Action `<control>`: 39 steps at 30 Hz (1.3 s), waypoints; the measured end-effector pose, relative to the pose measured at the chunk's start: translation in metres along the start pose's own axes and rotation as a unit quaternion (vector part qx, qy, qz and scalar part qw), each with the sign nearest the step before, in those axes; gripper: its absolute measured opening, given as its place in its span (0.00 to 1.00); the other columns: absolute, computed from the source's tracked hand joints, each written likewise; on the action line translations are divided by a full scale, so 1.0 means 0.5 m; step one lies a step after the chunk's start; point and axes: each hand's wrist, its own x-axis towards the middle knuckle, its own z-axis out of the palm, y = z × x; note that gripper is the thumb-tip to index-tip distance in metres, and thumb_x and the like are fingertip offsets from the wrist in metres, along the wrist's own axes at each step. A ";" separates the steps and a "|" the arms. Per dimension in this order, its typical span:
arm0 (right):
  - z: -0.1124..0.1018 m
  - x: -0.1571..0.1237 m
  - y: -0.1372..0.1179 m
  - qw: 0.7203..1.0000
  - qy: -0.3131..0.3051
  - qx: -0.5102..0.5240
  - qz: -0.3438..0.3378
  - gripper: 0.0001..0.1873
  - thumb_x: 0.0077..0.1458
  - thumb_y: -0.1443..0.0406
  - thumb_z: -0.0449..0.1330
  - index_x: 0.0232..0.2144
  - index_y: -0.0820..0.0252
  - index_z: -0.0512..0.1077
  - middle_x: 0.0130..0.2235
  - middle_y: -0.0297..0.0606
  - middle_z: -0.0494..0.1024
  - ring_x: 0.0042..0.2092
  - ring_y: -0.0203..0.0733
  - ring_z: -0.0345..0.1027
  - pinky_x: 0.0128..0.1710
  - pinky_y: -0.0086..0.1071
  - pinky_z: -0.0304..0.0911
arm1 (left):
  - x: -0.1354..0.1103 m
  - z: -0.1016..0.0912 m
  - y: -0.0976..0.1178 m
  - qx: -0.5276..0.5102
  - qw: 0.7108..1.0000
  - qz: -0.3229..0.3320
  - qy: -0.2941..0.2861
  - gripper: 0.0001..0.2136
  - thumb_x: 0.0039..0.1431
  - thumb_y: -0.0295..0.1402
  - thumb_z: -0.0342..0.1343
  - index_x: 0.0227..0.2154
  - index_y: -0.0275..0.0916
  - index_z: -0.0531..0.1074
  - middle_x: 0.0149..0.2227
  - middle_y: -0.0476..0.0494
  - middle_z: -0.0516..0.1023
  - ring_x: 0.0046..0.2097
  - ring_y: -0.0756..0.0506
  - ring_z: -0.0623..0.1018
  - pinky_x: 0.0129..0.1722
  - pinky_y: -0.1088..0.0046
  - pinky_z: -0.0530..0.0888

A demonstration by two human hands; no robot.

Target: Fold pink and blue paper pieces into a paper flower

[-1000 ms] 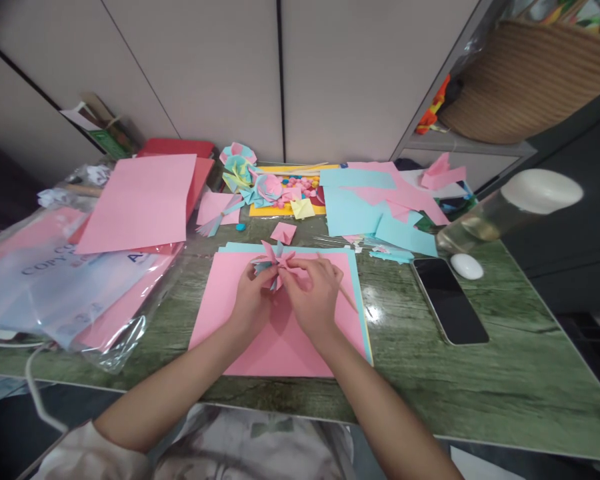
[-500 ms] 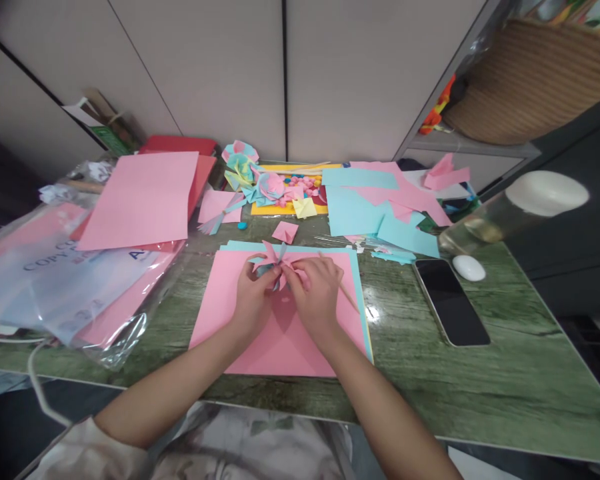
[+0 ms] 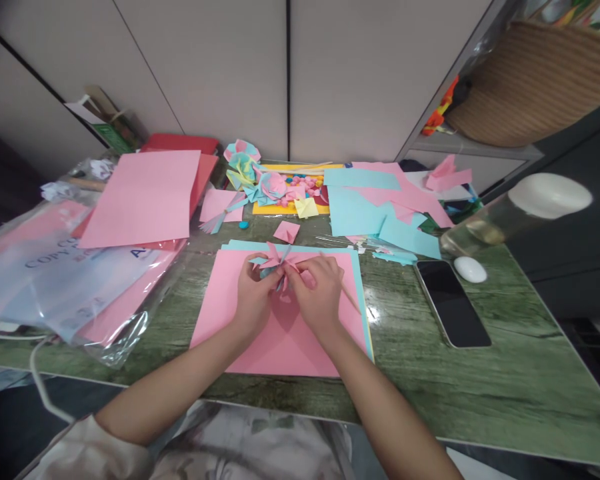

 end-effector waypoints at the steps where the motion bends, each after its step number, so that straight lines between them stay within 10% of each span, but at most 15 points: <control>1: 0.000 0.000 0.001 1.000 0.005 -0.003 -0.007 0.09 0.51 0.60 0.57 0.22 0.55 0.69 0.26 0.32 0.72 0.35 0.40 0.61 0.45 0.42 0.55 | 0.000 0.001 0.001 0.001 1.000 0.004 0.003 0.17 0.43 0.30 0.60 0.35 0.41 0.59 0.28 0.52 0.69 0.23 0.55 0.70 0.22 0.79 0.67; 39: -0.010 0.013 0.046 0.959 0.056 -0.115 -0.253 0.03 0.48 0.68 0.59 0.25 0.55 0.70 0.25 0.30 0.76 0.32 0.38 0.60 0.37 0.36 0.52 | 0.006 0.000 -0.005 0.018 1.000 0.011 0.006 0.16 0.42 0.26 0.57 0.35 0.40 0.60 0.28 0.53 0.68 0.22 0.56 0.68 0.23 0.79 0.65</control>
